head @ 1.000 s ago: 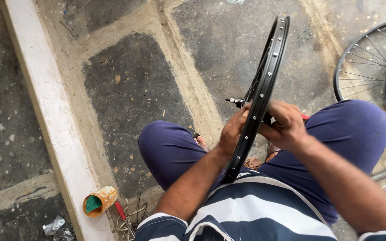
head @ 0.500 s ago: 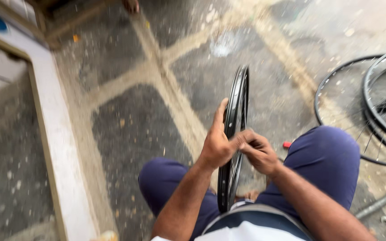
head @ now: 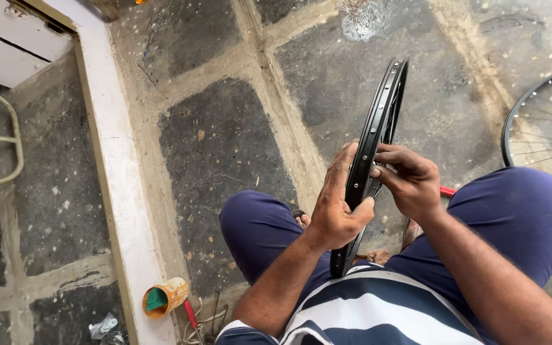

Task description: The person sits on the floor and uses a small tool to tighten or adjust the spokes on a bicycle wheel held between their legs. They rotate the wheel periodically to access different sections of the rim and spokes.

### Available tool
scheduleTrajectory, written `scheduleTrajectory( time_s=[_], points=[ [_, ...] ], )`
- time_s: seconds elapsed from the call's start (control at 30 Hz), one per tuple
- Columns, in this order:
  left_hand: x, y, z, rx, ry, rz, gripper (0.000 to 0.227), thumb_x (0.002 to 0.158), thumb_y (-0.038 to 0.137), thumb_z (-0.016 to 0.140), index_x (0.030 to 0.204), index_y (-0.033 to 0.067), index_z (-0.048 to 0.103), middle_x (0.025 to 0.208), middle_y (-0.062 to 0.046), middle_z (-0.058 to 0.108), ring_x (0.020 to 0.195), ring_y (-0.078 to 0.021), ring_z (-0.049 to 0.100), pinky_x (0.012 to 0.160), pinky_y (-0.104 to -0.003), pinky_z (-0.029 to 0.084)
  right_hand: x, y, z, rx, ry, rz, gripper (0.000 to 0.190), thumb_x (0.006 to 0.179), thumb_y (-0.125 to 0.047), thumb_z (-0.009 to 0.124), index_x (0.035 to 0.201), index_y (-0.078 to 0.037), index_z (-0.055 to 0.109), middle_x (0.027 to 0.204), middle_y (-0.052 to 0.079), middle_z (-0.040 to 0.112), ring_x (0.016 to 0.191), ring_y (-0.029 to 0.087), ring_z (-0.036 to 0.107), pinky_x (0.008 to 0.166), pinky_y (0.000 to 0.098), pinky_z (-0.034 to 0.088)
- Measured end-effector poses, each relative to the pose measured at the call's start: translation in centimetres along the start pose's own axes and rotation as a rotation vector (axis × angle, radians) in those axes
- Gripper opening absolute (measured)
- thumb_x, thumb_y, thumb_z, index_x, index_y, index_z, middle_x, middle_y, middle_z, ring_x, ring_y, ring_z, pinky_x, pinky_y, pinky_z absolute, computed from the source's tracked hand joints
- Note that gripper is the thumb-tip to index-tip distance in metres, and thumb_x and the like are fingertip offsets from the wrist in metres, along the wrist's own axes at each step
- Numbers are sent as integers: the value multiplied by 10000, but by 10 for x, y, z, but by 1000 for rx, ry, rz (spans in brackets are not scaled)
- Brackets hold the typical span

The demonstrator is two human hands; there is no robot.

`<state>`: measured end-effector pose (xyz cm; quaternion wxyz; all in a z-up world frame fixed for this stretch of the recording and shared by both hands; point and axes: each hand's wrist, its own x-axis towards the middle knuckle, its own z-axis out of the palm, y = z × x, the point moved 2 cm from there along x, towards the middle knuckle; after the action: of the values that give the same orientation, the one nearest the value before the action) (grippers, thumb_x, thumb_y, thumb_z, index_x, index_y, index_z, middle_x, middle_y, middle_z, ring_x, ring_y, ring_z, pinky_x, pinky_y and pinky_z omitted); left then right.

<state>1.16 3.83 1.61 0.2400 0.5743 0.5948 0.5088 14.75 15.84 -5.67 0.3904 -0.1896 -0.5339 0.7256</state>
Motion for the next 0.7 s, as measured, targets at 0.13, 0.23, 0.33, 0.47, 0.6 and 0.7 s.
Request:
scheduleTrajectory(
  time_s=[0.13,0.23,0.33,0.47,0.6,0.7],
  points=[
    [-4,-6,-1,-14,-11,-46,913,881,76,625,1666,30,163,1744,-240,197,1671,-384,158,1378,-496,187,18,29,-7,351,-57,115,253,1120,-53,607,1310,97,680,1203,191,718,1085,216,706,968,340,597],
    [-5,-10,-1,-23,-20,-95,920,880,100,641,1659,24,159,1739,-249,172,1660,-395,163,1364,-507,196,22,24,-6,428,-88,212,309,1054,-100,652,1305,81,667,1162,185,720,1065,194,712,944,301,606],
    [-6,-14,0,-43,-45,-132,949,879,131,654,1662,22,129,1733,-263,163,1654,-406,160,1362,-512,186,24,3,6,110,-209,-39,310,940,-68,726,1233,-8,646,1199,145,697,1033,172,713,916,334,623],
    [-4,-13,2,-36,-39,-120,986,880,151,663,1672,23,90,1737,-272,156,1661,-408,151,1372,-510,183,21,-8,28,-971,189,-544,214,851,-26,789,867,-42,576,1073,137,720,943,168,724,778,314,599],
    [-4,-10,0,-84,-55,-146,1058,882,222,739,1650,10,43,1706,-283,144,1629,-416,137,1339,-512,158,21,-14,23,-384,-111,-251,215,845,77,706,963,-31,563,1232,142,682,1147,186,669,1022,376,556],
    [-7,-14,0,-117,-52,-133,1043,920,244,705,1682,17,29,1741,-275,141,1663,-411,140,1367,-503,175,23,-13,4,76,-194,50,193,893,117,644,1005,-28,585,1219,154,715,1131,199,713,1001,398,602]
  ],
)
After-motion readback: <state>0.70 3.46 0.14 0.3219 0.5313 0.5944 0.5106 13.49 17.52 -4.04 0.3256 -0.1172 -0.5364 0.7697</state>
